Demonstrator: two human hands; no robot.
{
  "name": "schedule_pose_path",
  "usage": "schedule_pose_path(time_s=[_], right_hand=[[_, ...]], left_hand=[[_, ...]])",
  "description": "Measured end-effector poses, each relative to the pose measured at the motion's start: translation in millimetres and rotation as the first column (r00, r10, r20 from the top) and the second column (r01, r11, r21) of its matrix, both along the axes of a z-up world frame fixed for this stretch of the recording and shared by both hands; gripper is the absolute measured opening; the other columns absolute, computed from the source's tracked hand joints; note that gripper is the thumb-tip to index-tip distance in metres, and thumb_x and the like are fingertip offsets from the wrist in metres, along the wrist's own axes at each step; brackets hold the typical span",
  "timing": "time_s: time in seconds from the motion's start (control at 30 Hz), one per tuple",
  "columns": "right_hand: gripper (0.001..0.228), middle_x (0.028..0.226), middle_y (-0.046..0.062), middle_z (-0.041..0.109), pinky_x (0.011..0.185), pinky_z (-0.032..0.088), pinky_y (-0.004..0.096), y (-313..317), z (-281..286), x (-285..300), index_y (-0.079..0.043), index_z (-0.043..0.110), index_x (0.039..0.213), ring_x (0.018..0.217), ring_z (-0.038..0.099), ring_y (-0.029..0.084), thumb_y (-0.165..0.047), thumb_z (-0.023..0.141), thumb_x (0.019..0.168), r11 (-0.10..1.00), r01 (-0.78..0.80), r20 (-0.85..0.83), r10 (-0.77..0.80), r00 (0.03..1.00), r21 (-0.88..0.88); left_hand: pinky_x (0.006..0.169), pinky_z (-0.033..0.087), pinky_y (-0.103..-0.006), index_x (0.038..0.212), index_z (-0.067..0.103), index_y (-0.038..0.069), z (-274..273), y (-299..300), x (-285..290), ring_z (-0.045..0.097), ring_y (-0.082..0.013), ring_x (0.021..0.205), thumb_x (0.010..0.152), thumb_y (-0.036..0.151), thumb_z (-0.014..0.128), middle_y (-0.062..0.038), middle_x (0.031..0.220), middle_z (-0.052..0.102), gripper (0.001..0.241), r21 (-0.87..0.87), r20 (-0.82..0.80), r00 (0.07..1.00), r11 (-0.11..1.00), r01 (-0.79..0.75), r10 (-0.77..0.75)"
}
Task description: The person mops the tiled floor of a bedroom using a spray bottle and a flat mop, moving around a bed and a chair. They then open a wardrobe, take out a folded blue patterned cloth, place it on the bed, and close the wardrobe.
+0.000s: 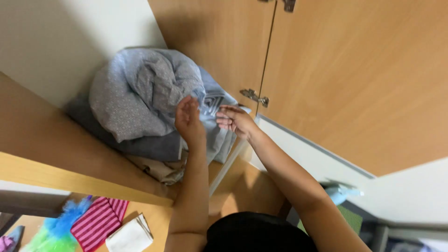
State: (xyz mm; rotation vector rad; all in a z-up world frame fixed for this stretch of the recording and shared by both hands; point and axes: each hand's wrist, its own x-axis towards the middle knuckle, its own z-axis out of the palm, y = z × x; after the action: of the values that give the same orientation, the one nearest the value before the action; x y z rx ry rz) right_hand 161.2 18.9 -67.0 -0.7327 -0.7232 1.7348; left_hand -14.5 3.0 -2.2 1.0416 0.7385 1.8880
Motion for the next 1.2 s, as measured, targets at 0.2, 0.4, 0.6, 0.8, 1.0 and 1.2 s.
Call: schedule_pose_path(time_s=[0.2,0.4,0.6,0.8,1.0,1.2], right_hand=[[0.035,0.115,0.010,0.072,0.086,0.059,0.040,52,10,0,-0.008,0.055,0.133,0.097,0.072,0.023,-0.024,0.058,0.102,0.997,-0.079,0.083,0.079,0.993,0.000],[0.040,0.114,0.004,0.067,0.086,0.055,0.038,95,-6,-9,-0.012,0.059,0.135,0.101,0.064,0.020,-0.032,0.062,0.100,0.996,-0.081,0.091,0.083,0.992,-0.028],[0.069,0.140,0.007,0.053,0.088,0.053,0.044,91,42,-52,-0.022,0.050,0.146,0.114,0.053,0.028,-0.051,0.070,0.087,0.999,-0.035,0.313,0.045,0.949,-0.037],[0.101,0.158,0.004,0.039,0.085,0.054,0.047,95,67,-91,-0.035,0.021,0.157,0.123,0.048,0.039,-0.062,0.073,0.075,0.985,-0.143,0.369,0.168,0.914,-0.093],[0.112,0.142,0.019,0.049,0.066,0.057,0.042,84,102,-113,-0.033,0.007,0.157,0.098,0.064,0.035,-0.036,0.082,0.074,0.992,-0.074,0.350,0.106,0.931,-0.103],[0.073,0.101,0.016,0.066,0.058,0.053,0.032,166,-27,-111,-0.007,0.046,0.146,0.076,0.062,0.021,0.006,0.073,0.079,0.985,0.063,0.239,-0.101,0.966,0.162]], left_hand=[[0.081,0.053,-0.0261,0.127,0.062,0.004,-1,23,-24,0.068,-0.0138,0.100,0.102,0.009,0.060,-0.006,0.114,0.072,0.026,-0.058,-0.014,0.984,0.982,-0.177,0.177],[0.087,0.052,-0.0288,0.136,0.061,0.002,-22,46,-44,0.057,-0.0165,0.107,0.102,0.000,0.065,-0.011,0.124,0.061,0.034,0.022,-0.107,0.898,0.904,-0.426,0.426],[0.098,0.052,-0.0320,0.139,0.052,0.000,-29,58,-56,0.044,-0.0255,0.130,0.091,-0.002,0.076,-0.012,0.142,0.036,0.053,0.193,-0.374,0.710,0.799,-0.570,0.597],[0.087,0.049,-0.0273,0.135,0.060,0.003,-76,84,-70,0.055,-0.0176,0.100,0.094,-0.001,0.075,-0.008,0.111,0.062,0.044,-0.036,-0.284,0.881,0.915,-0.403,0.377],[0.076,0.052,-0.0211,0.109,0.075,0.000,-66,76,-68,0.064,-0.0075,0.084,0.092,-0.001,0.066,-0.001,0.096,0.074,0.019,-0.042,-0.374,0.839,0.897,-0.441,0.395],[0.067,0.047,-0.0204,0.109,0.076,0.003,-69,72,-53,0.057,-0.0056,0.075,0.098,0.002,0.065,0.003,0.088,0.070,0.016,-0.124,-0.322,0.903,0.933,-0.338,0.284]])
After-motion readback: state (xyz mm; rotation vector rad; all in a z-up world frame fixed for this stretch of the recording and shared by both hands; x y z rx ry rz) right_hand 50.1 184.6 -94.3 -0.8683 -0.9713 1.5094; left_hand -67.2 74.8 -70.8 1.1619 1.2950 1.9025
